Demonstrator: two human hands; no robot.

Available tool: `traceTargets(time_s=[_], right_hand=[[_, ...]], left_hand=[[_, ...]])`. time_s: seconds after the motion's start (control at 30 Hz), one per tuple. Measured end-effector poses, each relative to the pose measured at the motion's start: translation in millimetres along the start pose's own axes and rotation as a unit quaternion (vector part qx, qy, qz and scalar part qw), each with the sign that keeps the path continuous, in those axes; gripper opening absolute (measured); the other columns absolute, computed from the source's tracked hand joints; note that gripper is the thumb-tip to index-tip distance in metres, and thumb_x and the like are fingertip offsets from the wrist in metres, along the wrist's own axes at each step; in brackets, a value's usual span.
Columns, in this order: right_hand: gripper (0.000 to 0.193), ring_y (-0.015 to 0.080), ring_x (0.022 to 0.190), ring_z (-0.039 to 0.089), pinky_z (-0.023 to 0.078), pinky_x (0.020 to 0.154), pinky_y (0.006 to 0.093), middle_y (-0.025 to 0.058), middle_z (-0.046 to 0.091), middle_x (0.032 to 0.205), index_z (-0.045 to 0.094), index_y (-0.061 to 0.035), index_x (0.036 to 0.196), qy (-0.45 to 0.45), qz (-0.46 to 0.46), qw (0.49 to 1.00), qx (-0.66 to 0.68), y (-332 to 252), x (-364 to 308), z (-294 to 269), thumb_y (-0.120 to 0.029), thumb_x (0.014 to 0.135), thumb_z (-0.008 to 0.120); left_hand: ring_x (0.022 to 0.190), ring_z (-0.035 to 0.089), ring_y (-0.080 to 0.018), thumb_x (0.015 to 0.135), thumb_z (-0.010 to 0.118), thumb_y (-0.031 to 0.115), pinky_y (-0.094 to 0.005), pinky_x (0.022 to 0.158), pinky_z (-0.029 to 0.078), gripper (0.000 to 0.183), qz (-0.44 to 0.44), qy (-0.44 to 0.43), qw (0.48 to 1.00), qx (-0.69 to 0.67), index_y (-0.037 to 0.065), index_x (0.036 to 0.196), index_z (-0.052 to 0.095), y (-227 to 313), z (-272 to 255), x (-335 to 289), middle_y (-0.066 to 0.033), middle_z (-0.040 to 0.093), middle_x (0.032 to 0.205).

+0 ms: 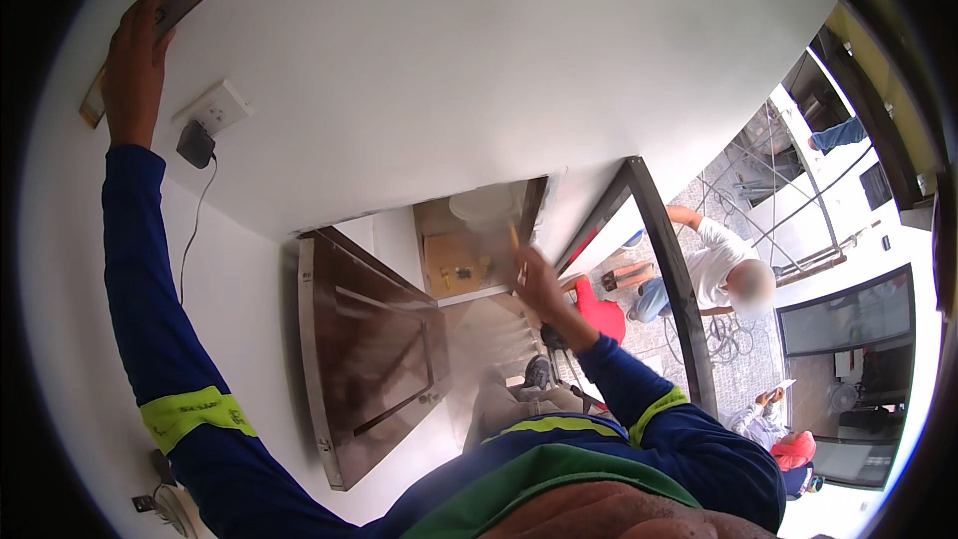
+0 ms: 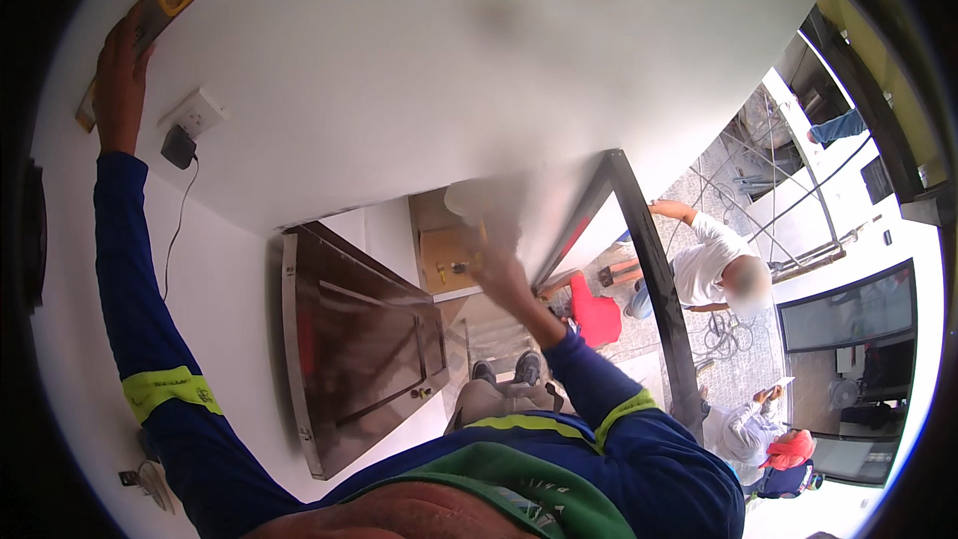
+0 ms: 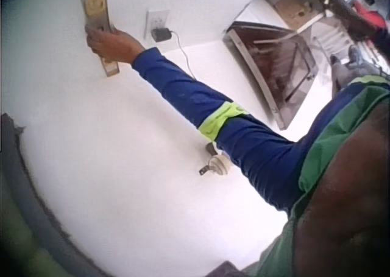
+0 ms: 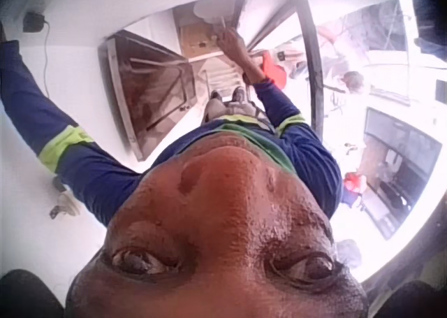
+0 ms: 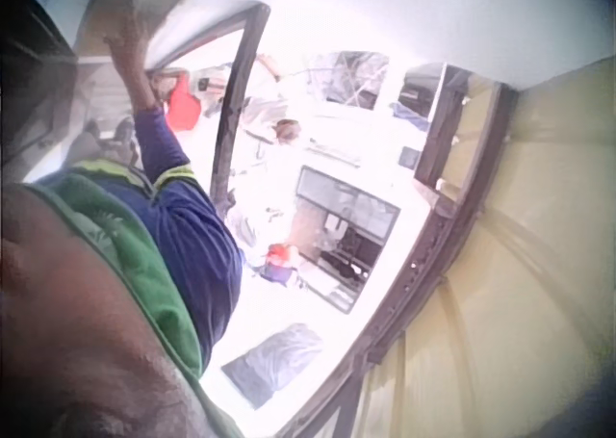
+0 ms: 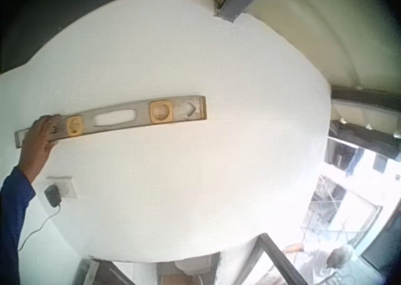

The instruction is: The person uses a spirit level and pencil to mark horizontal lines on a white wall. They repeatedly position the level, check alignment, and draw lines along its edge while standing on a ladder in a construction area.

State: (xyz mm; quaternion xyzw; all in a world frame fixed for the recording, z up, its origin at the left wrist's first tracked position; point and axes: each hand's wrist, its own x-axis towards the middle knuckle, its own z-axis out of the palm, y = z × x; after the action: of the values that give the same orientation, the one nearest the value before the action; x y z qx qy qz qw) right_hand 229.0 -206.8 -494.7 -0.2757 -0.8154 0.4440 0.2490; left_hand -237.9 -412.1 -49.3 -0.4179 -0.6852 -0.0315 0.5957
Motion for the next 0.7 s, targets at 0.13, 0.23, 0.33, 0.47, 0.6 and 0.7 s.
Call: traceTargets(time_s=[0.13,0.23,0.33,0.47,0.6,0.7], right_hand=[[0.053,0.0345,0.096,0.063,0.051,0.083,0.0462,0.0144,0.062,0.099,0.063,-0.0073,0.129,-0.224,0.049,0.971,-0.065,75,-139,22,-0.018,0.080,0.082],[0.062,0.0331,0.095,0.063,0.052,0.082,0.0452,0.0146,0.060,0.105,0.058,-0.0084,0.135,-0.242,0.111,0.959,-0.095,83,-146,5,-0.017,0.079,0.082],[0.065,0.0263,0.076,0.058,0.052,0.067,0.0381,0.0117,0.053,0.099,0.059,-0.0060,0.136,-0.007,-0.105,0.991,-0.088,43,-49,-36,-0.008,0.077,0.085],[0.078,0.0182,0.083,0.060,0.052,0.063,0.0295,0.0083,0.057,0.108,0.056,-0.0068,0.143,0.196,-0.309,0.926,-0.092,-98,138,-150,-0.008,0.073,0.091],[0.076,0.0165,0.085,0.058,0.053,0.064,0.0270,0.0077,0.060,0.107,0.054,-0.0064,0.147,0.354,-0.541,0.748,-0.148,-267,265,-244,-0.013,0.080,0.088],[0.089,0.0214,0.093,0.060,0.056,0.072,0.0321,0.0107,0.055,0.115,0.047,-0.0074,0.150,0.292,-0.514,0.771,-0.238,-320,285,-266,-0.009,0.073,0.091]], left_hand=[[0.132,0.058,-0.0296,0.102,0.063,0.024,-0.0460,0.107,0.054,0.058,0.006,-0.007,1.000,0.013,0.027,0.155,0.040,-3,3,1,-0.0055,0.056,0.147],[0.132,0.058,-0.0299,0.103,0.061,0.025,-0.0470,0.107,0.053,0.056,0.009,0.009,1.000,0.015,0.027,0.155,0.042,-5,4,1,-0.0057,0.057,0.146],[0.131,0.058,-0.0313,0.102,0.062,0.027,-0.0460,0.107,0.053,0.055,0.016,0.013,1.000,0.010,0.026,0.154,0.043,-5,3,-1,-0.0081,0.057,0.146],[0.129,0.058,-0.0331,0.102,0.062,0.029,-0.0427,0.106,0.052,0.056,0.028,0.030,0.999,0.013,0.021,0.154,0.043,2,-3,0,-0.0107,0.057,0.145],[0.128,0.057,-0.0342,0.100,0.065,0.025,-0.0425,0.106,0.051,0.055,0.015,0.010,1.000,0.005,0.015,0.150,0.046,18,-19,5,-0.0135,0.058,0.142],[0.125,0.055,-0.0357,0.083,0.074,0.000,-0.0464,0.107,0.047,0.066,-0.064,-0.044,0.997,0.011,0.009,0.144,0.051,34,-33,3,-0.0144,0.057,0.135]])
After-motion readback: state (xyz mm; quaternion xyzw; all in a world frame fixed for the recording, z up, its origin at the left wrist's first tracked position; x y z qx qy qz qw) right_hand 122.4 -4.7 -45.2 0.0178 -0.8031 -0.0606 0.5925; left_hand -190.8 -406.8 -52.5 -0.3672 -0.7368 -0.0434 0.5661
